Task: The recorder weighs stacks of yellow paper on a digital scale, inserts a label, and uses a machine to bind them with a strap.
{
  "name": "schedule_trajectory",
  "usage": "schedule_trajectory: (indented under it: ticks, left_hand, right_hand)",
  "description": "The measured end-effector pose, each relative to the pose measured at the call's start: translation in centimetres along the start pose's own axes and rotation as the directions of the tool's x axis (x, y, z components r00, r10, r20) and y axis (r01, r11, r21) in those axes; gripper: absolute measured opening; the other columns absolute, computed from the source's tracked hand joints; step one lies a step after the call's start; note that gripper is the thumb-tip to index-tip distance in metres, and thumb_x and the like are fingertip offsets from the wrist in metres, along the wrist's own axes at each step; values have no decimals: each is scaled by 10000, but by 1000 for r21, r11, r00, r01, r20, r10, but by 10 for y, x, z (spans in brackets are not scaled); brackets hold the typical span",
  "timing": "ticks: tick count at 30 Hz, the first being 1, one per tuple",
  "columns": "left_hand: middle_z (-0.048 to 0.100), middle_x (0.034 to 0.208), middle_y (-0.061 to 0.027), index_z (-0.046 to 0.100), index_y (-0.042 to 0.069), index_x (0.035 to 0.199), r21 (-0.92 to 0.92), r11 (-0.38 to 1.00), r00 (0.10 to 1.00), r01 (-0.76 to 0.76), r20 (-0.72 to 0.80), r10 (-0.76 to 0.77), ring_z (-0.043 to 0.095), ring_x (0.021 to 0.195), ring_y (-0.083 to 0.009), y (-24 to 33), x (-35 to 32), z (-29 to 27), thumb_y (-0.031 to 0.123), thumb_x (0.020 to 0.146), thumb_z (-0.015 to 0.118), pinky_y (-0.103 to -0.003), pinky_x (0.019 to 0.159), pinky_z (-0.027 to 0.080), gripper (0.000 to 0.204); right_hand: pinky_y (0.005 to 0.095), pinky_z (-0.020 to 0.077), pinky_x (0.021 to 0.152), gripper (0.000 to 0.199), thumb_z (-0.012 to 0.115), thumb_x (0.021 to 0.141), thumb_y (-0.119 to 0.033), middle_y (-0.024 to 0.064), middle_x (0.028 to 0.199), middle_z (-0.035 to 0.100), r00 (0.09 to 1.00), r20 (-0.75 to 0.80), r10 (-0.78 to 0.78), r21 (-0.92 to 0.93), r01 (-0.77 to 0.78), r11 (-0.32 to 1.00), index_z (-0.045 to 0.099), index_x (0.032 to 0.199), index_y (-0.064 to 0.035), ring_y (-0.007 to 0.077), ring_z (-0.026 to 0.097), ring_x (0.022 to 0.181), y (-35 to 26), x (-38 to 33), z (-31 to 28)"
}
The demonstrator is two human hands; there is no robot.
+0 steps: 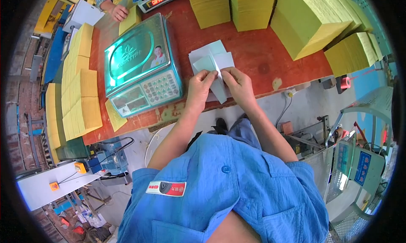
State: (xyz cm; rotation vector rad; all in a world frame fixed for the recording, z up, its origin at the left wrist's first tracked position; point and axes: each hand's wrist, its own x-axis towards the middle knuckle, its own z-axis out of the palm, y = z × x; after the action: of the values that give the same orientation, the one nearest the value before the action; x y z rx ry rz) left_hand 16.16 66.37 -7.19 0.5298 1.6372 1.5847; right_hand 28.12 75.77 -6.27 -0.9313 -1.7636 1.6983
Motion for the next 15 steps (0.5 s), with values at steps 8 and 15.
schedule_trajectory:
  ticks: [8,15]
  left_hand:
    - [566,746,44,653,67,820,15,1000,999,9,-36,-9,471,711,-54,2,0,2,317,903,696,-239,646,400,267]
    - [604,749,16,671,21,841,-22,999,998,-48,-39,47,496,701,-57,4,-3,6,293,883,715,-233,624,413,279]
  right_hand:
    - [318,538,683,302,688,866,-232,147,842,705,999,26,-26,-78,28,997,678,1000,38,166,668,759,-6,3,-1]
    - [259,483,673,234,644,915,-176,54,828,670,996,93,-13,-76,20,997,671,989,44,95,585,751,-5,0,-5]
